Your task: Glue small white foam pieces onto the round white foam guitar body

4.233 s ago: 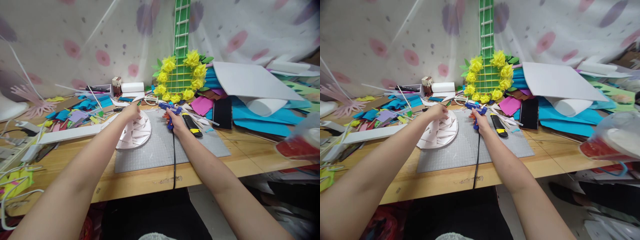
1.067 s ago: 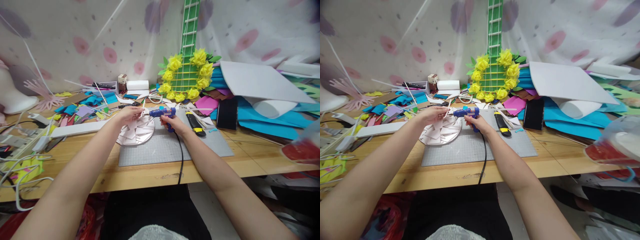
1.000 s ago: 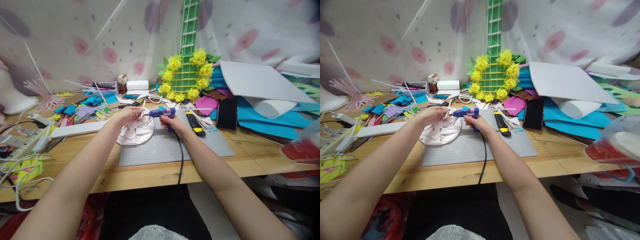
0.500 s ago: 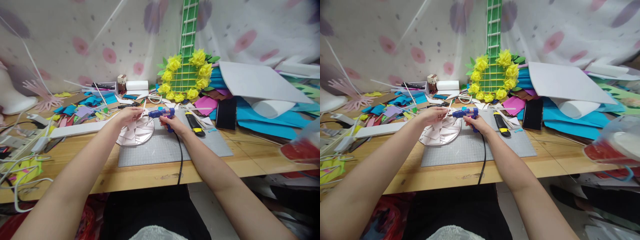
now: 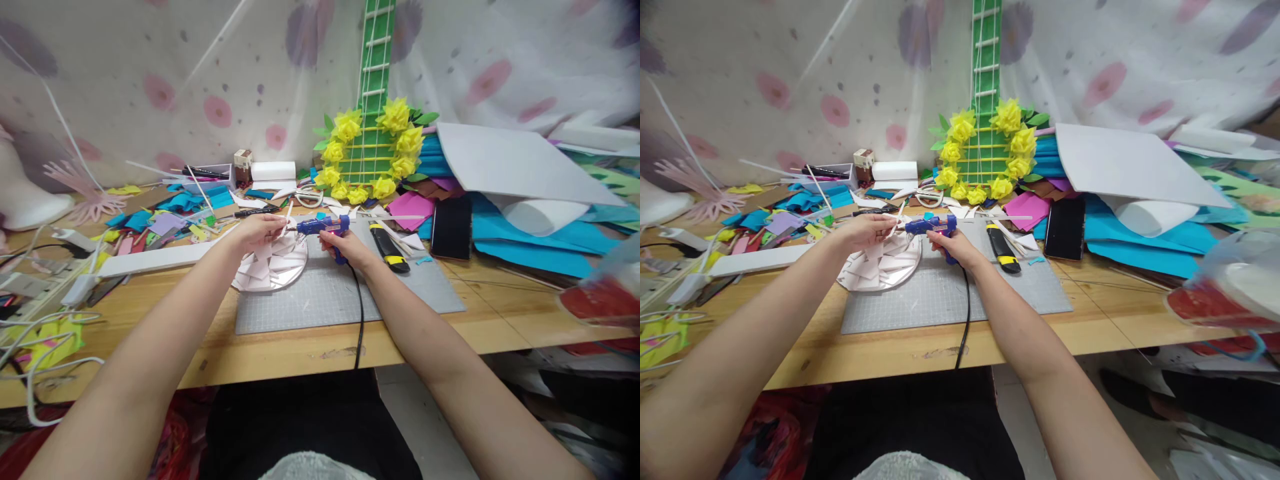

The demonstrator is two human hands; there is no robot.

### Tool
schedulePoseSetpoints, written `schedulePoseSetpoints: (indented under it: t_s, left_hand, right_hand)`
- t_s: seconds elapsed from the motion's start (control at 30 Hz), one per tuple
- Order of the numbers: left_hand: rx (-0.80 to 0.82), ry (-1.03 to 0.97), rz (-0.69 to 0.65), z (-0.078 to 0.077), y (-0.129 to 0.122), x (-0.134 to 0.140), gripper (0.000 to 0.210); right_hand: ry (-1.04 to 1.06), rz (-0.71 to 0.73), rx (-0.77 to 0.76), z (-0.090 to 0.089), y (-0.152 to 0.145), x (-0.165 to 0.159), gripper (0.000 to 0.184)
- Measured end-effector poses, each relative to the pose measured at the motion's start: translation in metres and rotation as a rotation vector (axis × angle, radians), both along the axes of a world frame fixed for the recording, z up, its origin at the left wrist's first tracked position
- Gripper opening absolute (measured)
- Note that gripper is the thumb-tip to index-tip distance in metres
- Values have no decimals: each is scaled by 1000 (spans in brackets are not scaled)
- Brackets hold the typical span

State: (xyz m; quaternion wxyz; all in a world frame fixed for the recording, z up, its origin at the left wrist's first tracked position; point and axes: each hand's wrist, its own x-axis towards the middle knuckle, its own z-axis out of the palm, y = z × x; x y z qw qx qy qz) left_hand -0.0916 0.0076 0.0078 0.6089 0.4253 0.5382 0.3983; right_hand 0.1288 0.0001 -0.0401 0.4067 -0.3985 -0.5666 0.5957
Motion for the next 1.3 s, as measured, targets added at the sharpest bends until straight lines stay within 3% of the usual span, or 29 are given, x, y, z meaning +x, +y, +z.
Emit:
schedulePoseSetpoints:
  t_s: [0.67,1.3]
  left_hand:
    - [25,15,-125,-4,0,-7,19]
    - [-5,35,-108,-6,1,-11,14]
  right_hand:
    - [16,-75,-28,-1,2,1,44]
    - [19,-78,-10,-2,4,3,43]
